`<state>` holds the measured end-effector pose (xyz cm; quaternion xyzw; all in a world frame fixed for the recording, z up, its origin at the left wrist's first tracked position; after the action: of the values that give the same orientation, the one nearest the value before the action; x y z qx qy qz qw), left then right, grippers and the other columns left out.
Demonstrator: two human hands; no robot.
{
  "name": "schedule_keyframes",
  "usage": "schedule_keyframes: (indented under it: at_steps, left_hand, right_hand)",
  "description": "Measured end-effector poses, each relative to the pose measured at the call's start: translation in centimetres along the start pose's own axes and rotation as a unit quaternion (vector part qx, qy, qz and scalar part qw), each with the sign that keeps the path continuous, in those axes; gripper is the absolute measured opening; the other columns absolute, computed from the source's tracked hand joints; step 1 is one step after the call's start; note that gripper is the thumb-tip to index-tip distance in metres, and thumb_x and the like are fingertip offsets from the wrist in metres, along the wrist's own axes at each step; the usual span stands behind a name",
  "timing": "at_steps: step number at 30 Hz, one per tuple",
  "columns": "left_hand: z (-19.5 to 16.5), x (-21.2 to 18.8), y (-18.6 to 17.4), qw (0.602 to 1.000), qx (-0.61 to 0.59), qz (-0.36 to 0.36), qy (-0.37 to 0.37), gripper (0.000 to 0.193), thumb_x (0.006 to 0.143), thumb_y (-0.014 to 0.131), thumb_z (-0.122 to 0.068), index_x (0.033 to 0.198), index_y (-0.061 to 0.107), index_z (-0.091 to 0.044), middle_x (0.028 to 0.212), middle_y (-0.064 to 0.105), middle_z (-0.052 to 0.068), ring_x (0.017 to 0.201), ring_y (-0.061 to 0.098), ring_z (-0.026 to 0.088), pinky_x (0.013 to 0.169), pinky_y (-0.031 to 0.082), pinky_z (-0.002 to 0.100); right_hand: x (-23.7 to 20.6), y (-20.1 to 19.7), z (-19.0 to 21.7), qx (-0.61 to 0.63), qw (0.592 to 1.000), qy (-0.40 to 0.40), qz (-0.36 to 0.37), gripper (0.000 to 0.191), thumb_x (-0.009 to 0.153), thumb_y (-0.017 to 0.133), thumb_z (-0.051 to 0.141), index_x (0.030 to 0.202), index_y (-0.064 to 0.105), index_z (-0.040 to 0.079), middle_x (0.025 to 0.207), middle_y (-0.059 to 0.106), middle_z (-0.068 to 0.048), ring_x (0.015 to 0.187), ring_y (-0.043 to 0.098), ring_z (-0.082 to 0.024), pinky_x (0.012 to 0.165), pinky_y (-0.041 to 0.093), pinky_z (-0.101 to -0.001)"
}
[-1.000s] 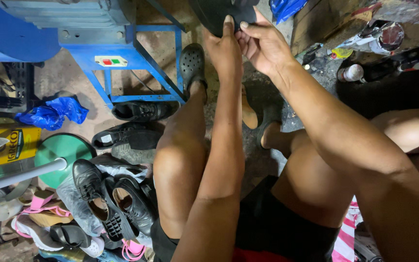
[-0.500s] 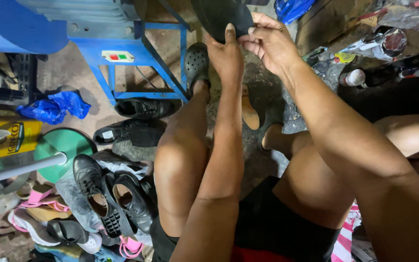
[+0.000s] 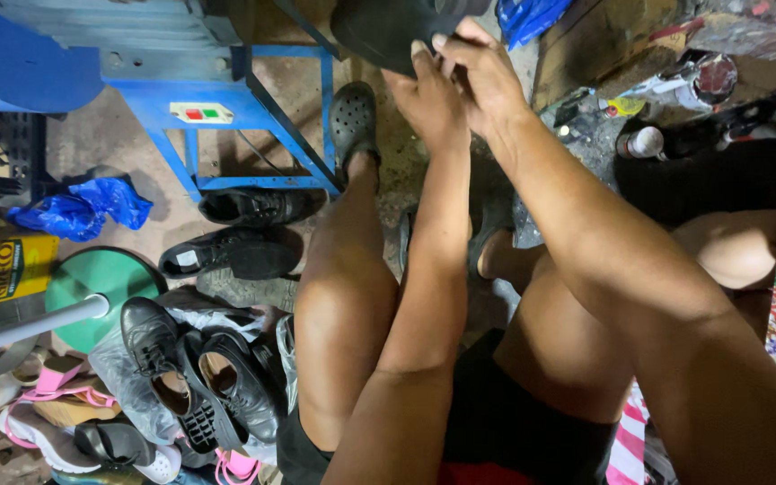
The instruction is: The person sits at a shoe repair work area and handles a black rubber sole piece, repeatedly flexing, pressing and peeling at its edge with both hands, briefly reaching toward the floor and the sanding machine before resuming working the sole piece by hand.
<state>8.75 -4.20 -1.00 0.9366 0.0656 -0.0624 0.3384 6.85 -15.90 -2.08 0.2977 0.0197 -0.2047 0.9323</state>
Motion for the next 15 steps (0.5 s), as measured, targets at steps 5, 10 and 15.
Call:
schedule_keyframes:
  at_steps: [5,10,15]
  left_hand:
    - [0.2,-0.2,0.5,0.999,0.030,-0.002,-0.014,0.028,0.107,0.049,-0.010,0.132,0.051,0.003,0.113,0.068,0.018,0.096,0.069,0.022,0.084,0.057,0.035]
    - [-0.1,-0.3,0.5,1.000,0.024,-0.009,-0.002,0.027,0.108,0.051,-0.009,0.130,0.051,0.006,0.116,0.068,0.018,0.100,0.068,0.023,0.087,0.056,0.035]
    - [0.2,-0.8,1.1,0.993,-0.115,0.016,-0.024,0.023,0.111,0.047,-0.008,0.129,0.048,0.006,0.117,0.064,0.017,0.101,0.067,0.023,0.087,0.057,0.037]
  right_hand:
    - [-0.3,-0.8,-0.1,-0.007,0.998,0.029,-0.059,0.008,0.100,0.068,0.000,0.095,0.071,0.005,0.092,0.068,-0.005,0.080,0.062,-0.013,0.076,0.056,-0.0262]
    - [-0.6,0.5,0.2,0.016,0.999,0.030,-0.006,0.005,0.101,0.067,0.002,0.100,0.066,0.006,0.093,0.064,-0.003,0.082,0.059,-0.012,0.074,0.053,-0.0265]
    - [-1.0,0.9,0.6,-0.026,0.999,0.025,-0.003,0.003,0.100,0.065,0.004,0.100,0.067,0.007,0.089,0.064,-0.002,0.081,0.060,-0.012,0.073,0.054,-0.0267]
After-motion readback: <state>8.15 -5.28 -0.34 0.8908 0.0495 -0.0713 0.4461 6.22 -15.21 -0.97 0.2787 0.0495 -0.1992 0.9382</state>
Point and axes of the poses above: each hand's wrist, its own x-axis towards the middle knuckle, its own y-axis out of the palm, z = x × y, the point moved 10 cm from there along x, towards the middle knuckle
